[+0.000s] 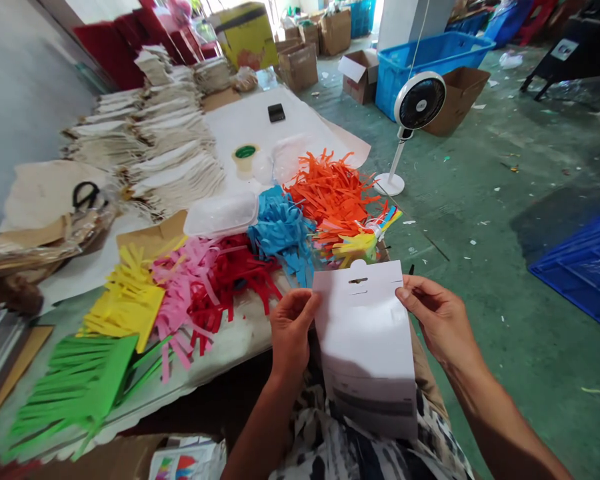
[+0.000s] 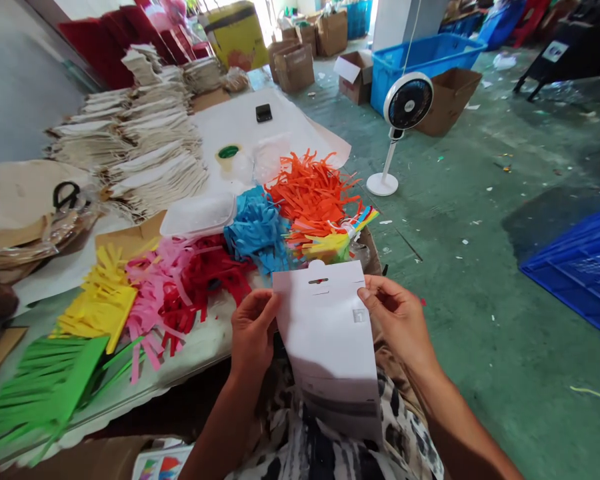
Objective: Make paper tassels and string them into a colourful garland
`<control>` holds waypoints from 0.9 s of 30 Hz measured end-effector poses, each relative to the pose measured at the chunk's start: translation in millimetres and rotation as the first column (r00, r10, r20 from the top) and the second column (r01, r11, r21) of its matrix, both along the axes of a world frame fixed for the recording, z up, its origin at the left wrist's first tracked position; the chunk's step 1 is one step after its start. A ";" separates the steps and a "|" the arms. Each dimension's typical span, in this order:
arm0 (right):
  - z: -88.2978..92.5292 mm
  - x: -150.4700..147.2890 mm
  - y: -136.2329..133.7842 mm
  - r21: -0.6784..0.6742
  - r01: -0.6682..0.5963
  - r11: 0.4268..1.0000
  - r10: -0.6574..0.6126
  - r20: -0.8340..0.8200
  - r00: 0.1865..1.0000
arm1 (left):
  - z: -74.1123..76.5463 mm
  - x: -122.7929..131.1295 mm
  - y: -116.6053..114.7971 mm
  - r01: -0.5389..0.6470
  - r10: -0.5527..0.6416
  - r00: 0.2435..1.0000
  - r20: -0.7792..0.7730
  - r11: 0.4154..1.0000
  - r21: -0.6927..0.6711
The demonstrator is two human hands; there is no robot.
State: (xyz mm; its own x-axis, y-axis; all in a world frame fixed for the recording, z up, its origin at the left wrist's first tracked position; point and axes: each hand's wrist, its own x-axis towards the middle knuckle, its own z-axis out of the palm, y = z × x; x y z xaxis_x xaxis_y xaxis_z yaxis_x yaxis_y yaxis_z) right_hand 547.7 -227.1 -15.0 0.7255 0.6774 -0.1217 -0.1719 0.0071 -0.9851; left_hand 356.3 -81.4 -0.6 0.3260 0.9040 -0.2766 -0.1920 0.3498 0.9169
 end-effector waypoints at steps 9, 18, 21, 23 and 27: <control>5.4 24.1 0.4 -0.002 -0.275 0.961 0.273 0.134 0.953 | 3.0 -11.6 18.2 0.143 -0.141 0.988 -0.056 0.989 0.028; -2.7 36.2 8.1 -0.024 -0.414 0.910 0.415 0.093 0.905 | 18.7 -18.5 55.1 0.610 -0.597 0.790 -0.144 0.789 0.077; 1.5 39.7 9.6 -0.033 -0.489 0.872 0.485 0.192 0.853 | 12.7 -19.8 58.4 0.673 -0.648 0.739 -0.182 0.725 0.151; 4.8 41.8 9.7 -0.039 -0.528 0.848 0.516 0.287 0.807 | 8.6 -20.8 59.8 0.679 -0.645 0.734 -0.213 0.705 0.203; 12.3 42.8 4.9 -0.118 -0.538 0.834 0.527 0.457 0.717 | 8.5 -23.6 58.6 0.683 -0.629 0.730 -0.267 0.687 0.248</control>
